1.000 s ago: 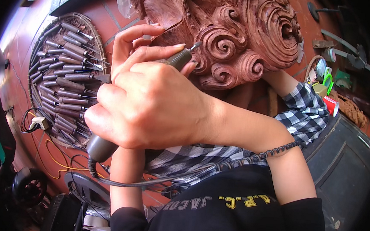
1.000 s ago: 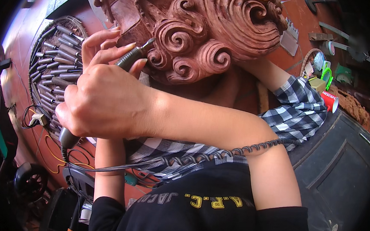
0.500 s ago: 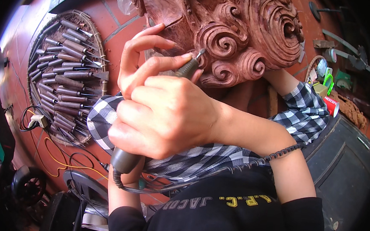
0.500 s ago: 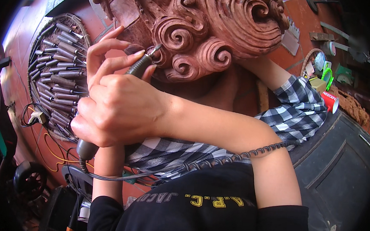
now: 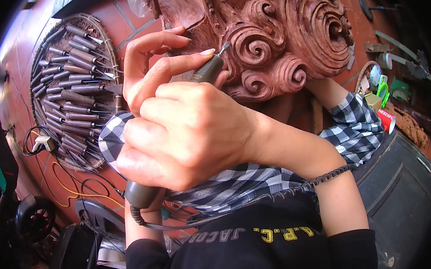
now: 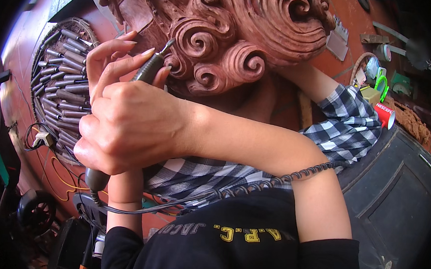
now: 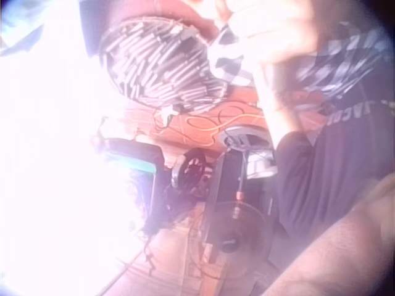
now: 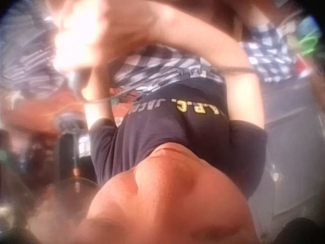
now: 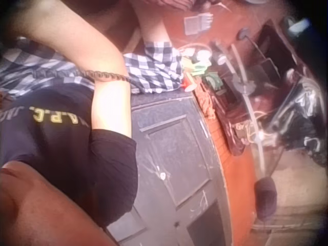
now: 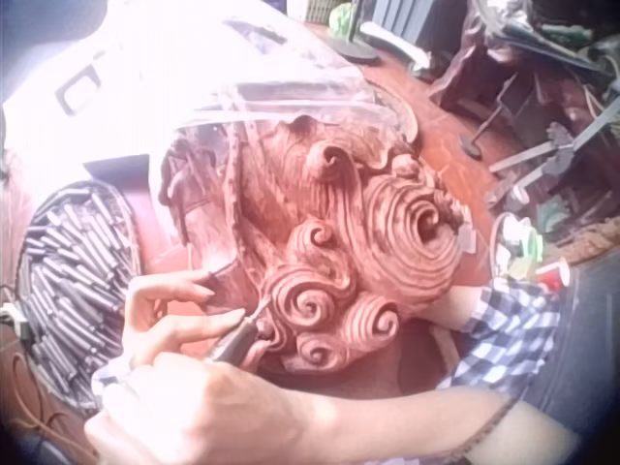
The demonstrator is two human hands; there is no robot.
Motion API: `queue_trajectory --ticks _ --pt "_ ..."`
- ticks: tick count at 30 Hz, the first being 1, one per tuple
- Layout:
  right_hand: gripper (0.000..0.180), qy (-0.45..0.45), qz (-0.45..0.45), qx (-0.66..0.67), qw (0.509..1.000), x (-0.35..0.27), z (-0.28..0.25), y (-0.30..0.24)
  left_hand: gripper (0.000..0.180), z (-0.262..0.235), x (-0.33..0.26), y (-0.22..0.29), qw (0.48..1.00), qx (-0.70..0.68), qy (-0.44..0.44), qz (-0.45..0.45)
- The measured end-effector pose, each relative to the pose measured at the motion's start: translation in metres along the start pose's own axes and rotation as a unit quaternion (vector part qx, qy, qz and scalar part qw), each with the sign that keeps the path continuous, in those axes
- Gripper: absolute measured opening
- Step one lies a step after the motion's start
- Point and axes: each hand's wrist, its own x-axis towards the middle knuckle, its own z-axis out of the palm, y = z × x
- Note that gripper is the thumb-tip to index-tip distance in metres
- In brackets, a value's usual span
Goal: The person carves intricate swirling patterns into a reddish-brown wooden block using a rotary power tool and a chisel with a wooden mallet. They switch between tools to refine the design and occasionally brush away wood shavings.
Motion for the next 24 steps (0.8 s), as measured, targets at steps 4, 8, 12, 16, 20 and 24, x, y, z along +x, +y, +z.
queue_trajectory --ticks 4,8,12,16,20,24 --pt "0.013 -0.017 -0.004 -0.003 1.0 -0.008 -0.003 -0.001 0.038 0.003 -0.004 -0.005 0.999 0.015 -0.011 0.048" --pt "0.014 -0.011 -0.007 0.007 1.0 -0.008 -0.004 -0.005 0.038 -0.002 -0.005 0.0 0.999 0.02 -0.02 0.041" --pt "0.015 -0.013 0.004 0.016 1.0 -0.01 -0.005 -0.007 0.037 0.0 -0.007 0.002 0.998 0.012 -0.026 0.05" --pt "0.015 -0.011 0.019 0.019 1.0 -0.01 -0.006 -0.01 0.036 -0.002 -0.008 0.0 0.997 0.012 -0.038 0.06" --pt "0.015 -0.021 0.033 0.032 0.999 -0.013 -0.011 -0.013 0.034 -0.002 -0.009 0.006 0.997 0.017 -0.05 0.057" --pt "0.016 -0.018 0.037 0.053 0.998 -0.01 -0.018 -0.017 0.034 -0.002 -0.007 0.016 0.998 0.018 -0.046 0.031"
